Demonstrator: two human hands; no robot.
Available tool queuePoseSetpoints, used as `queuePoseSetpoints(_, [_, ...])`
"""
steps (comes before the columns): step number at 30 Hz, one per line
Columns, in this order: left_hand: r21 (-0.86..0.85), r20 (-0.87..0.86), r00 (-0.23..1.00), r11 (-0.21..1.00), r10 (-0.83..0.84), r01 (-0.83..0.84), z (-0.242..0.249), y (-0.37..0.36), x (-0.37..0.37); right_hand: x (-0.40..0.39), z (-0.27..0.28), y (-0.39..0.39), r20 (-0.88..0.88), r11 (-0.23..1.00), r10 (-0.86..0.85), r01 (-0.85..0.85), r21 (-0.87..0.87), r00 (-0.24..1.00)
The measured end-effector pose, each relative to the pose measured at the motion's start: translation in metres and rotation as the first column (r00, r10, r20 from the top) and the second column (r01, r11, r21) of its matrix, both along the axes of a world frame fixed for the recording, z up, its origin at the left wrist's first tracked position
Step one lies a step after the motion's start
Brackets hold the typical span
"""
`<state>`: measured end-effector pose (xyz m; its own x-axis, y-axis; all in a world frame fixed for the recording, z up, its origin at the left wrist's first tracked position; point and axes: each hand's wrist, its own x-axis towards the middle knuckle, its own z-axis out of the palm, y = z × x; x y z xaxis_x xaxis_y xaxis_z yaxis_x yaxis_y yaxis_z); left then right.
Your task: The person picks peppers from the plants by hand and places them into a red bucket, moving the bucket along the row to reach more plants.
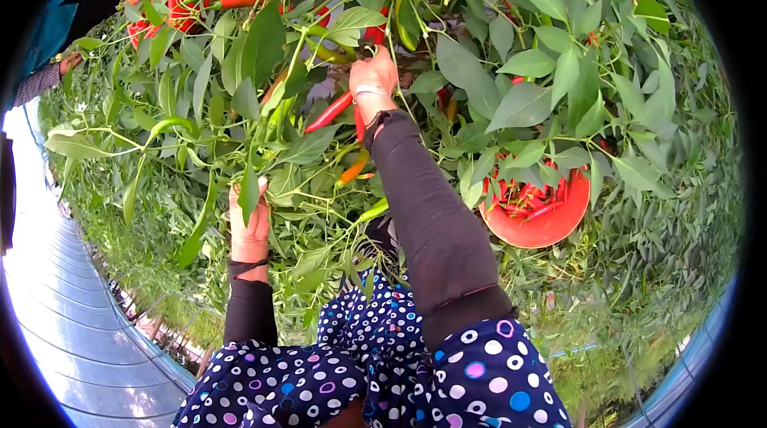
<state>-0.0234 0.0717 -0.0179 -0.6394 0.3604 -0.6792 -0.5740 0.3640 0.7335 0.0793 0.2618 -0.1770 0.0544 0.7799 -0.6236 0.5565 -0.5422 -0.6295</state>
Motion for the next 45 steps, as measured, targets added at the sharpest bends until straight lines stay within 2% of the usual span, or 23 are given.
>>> queuePoseSetpoints(1, [-0.004, 0.02, 1.0, 1.0, -0.01, 0.01, 0.0, -0.002, 0.0, 0.0, -0.006, 0.01, 0.03, 0.995, -0.002, 0.005, -0.101, 1.0])
queuePoseSetpoints(2, [-0.002, 0.024, 1.0, 1.0, -0.005, 0.005, 0.0, -0.003, 0.001, -0.001, -0.009, 0.01, 0.093, 0.997, -0.071, 0.072, -0.007, 0.993])
queuePoseSetpoints(4, [-0.045, 0.034, 0.998, 0.997, 0.06, -0.059, 0.001, 0.001, 0.005, 0.0, -0.017, 0.017, 0.087, 0.989, -0.146, 0.147, -0.013, 0.985])
queuePoseSetpoints(6, [-0.104, 0.011, 0.998, 0.992, 0.069, -0.068, -0.002, -0.002, 0.009, -0.003, -0.027, 0.032, 0.014, 0.976, -0.217, 0.217, -0.025, 0.976])
queuePoseSetpoints(7, [-0.047, 0.062, 0.996, 0.997, 0.058, -0.055, -0.003, -0.002, 0.009, -0.006, -0.044, 0.036, -0.143, 0.953, -0.303, 0.3, -0.037, 0.942])
queuePoseSetpoints(9, [0.014, 0.126, 0.992, 1.0, 0.003, -0.004, -0.002, -0.001, 0.008, -0.01, -0.067, 0.046, -0.499, 0.835, -0.548, 0.465, -0.293, 0.671])
queuePoseSetpoints(10, [0.055, 0.149, 0.989, 0.998, 0.027, -0.036, -0.005, -0.004, 0.01, -0.012, -0.067, 0.051, -0.607, 0.717, -0.693, 0.456, -0.528, 0.389])
queuePoseSetpoints(12, [0.041, 0.132, 0.99, 0.998, 0.047, -0.052, -0.006, -0.005, 0.012, -0.015, -0.051, 0.063, -0.479, 0.766, -0.63, 0.387, -0.513, 0.611])
queuePoseSetpoints(13, [0.041, 0.134, 0.99, 0.998, 0.049, -0.055, -0.007, -0.006, 0.011, -0.015, -0.082, 0.065, -0.524, 0.805, -0.592, 0.41, -0.43, 0.613])
queuePoseSetpoints(16, [0.033, 0.185, 0.981, 0.997, 0.056, -0.063, -0.009, -0.009, 0.011, -0.005, -0.078, 0.074, -0.567, 0.738, -0.674, 0.404, -0.54, 0.474])
queuePoseSetpoints(17, [0.041, 0.188, 0.981, 0.997, 0.051, -0.06, -0.006, -0.005, 0.013, -0.008, -0.071, 0.074, -0.588, 0.708, -0.703, 0.471, -0.526, 0.4])
queuePoseSetpoints(18, [0.051, 0.187, 0.981, 0.997, 0.047, -0.057, -0.006, -0.003, 0.013, -0.005, -0.063, 0.076, -0.548, 0.725, -0.689, 0.438, -0.531, 0.474])
queuePoseSetpoints(21, [0.047, 0.184, 0.983, 0.999, 0.012, -0.021, -0.009, -0.007, 0.012, 0.0, -0.042, 0.077, -0.532, 0.705, -0.704, 0.373, -0.603, 0.47])
queuePoseSetpoints(23, [0.062, 0.18, 0.983, 0.997, 0.04, -0.052, -0.007, -0.003, 0.015, 0.004, -0.052, 0.075, -0.635, 0.804, -0.594, 0.336, -0.49, 0.495])
queuePoseSetpoints(24, [0.065, 0.183, 0.982, 0.997, 0.039, -0.052, -0.008, -0.003, 0.016, 0.006, -0.056, 0.074, -0.635, 0.806, -0.592, 0.338, -0.487, 0.496])
queuePoseSetpoints(28, [0.058, 0.171, 0.984, 0.997, 0.046, -0.057, -0.01, -0.006, 0.015, 0.009, -0.06, 0.078, -0.69, 0.8, -0.593, 0.208, -0.562, 0.415])
queuePoseSetpoints(30, [0.062, 0.177, 0.984, 0.998, 0.022, -0.033, -0.012, -0.009, 0.014, 0.011, -0.067, 0.08, -0.74, 0.787, -0.614, 0.149, -0.598, 0.275])
queuePoseSetpoints(31, [0.061, 0.179, 0.984, 0.998, 0.022, -0.033, -0.011, -0.007, 0.014, 0.009, -0.051, 0.078, -0.722, 0.781, -0.625, 0.234, -0.579, 0.297])
queuePoseSetpoints(34, [0.05, 0.224, 0.974, 0.998, 0.027, -0.04, -0.009, -0.006, 0.014, 0.018, -0.057, 0.076, -0.747, 0.783, -0.622, 0.201, -0.588, 0.236])
queuePoseSetpoints(36, [0.072, 0.199, 0.98, 0.997, 0.018, -0.033, -0.011, -0.008, 0.014, 0.027, -0.068, 0.074, -0.752, 0.787, -0.615, 0.127, -0.604, 0.237])
queuePoseSetpoints(42, [0.05, 0.218, 0.975, 0.998, -0.034, 0.024, -0.011, -0.008, 0.016, 0.042, -0.059, 0.053, -0.771, 0.842, -0.518, 0.06, -0.536, 0.371])
queuePoseSetpoints(44, [0.051, 0.224, 0.974, 0.999, -0.023, 0.012, -0.008, -0.004, 0.016, 0.041, -0.03, 0.041, -0.812, 0.862, -0.505, 0.125, -0.492, 0.293])
queuePoseSetpoints(45, [0.043, 0.233, 0.972, 0.999, -0.025, 0.015, -0.006, -0.003, 0.016, 0.041, -0.016, 0.036, -0.805, 0.868, -0.496, 0.145, -0.476, 0.326])
